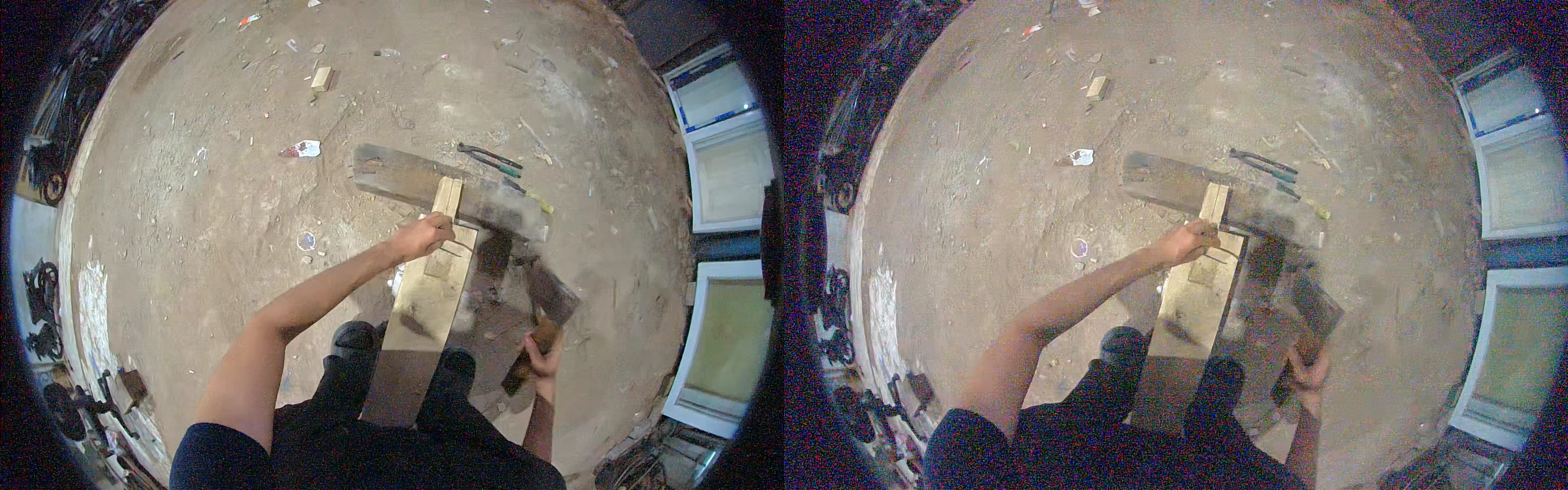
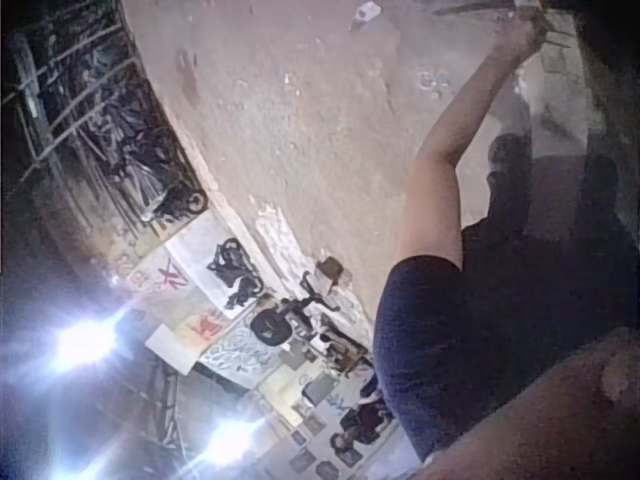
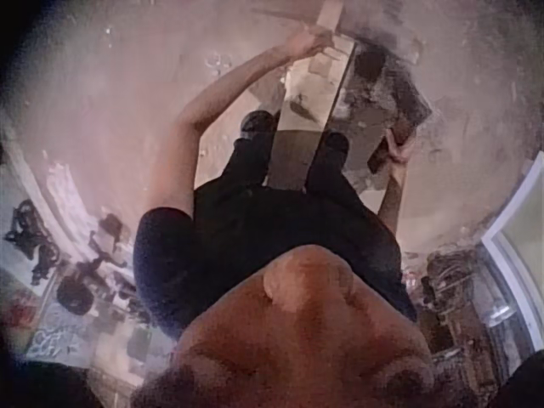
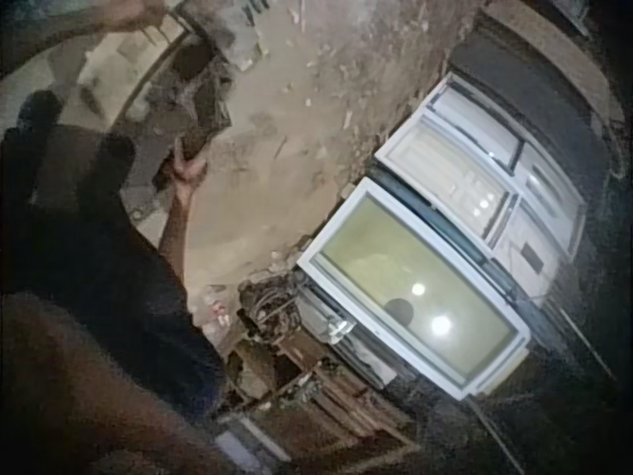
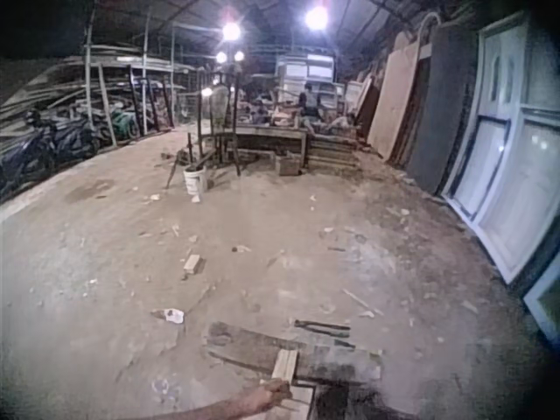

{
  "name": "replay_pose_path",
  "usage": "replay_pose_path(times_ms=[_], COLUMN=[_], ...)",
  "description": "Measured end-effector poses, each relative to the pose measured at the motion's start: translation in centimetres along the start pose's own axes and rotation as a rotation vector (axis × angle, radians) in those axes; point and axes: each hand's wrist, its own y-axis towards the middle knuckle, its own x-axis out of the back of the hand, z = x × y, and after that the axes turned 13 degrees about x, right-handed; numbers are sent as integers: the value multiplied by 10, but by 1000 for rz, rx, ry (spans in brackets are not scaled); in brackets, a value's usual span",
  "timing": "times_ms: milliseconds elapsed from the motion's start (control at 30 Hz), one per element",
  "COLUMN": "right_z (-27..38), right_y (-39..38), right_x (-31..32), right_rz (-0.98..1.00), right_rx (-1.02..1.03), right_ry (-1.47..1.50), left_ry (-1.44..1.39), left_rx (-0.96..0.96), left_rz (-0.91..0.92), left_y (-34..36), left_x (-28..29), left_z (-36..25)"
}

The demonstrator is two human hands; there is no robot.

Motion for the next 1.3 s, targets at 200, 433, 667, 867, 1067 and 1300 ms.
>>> replay_pose_path(times_ms=[200, 433, 667, 867, 1067, 1300], right_z=[-90, -26, -36, -37, -112, -86], right_y=[-32, -56, -58, -62, -93, -76], right_x=[11, -29, -26, -64, -66, -38], right_rz=[26, 67, 208, 104, -105, 27], right_rx=[-120, -413, -262, -325, -507, -401], right_ry=[224, 229, -122, -298, 250, 141], left_ry=[-116, -101, -122, -73, -77, -48], left_rx=[120, 135, 114, 69, 54, 35], left_rz=[17, 90, 27, 79, -3, 34], left_y=[-1, -5, 4, -7, -1, -3], left_x=[-10, -13, -12, -13, -5, -4], left_z=[4, 11, 2, 17, 1, 9])
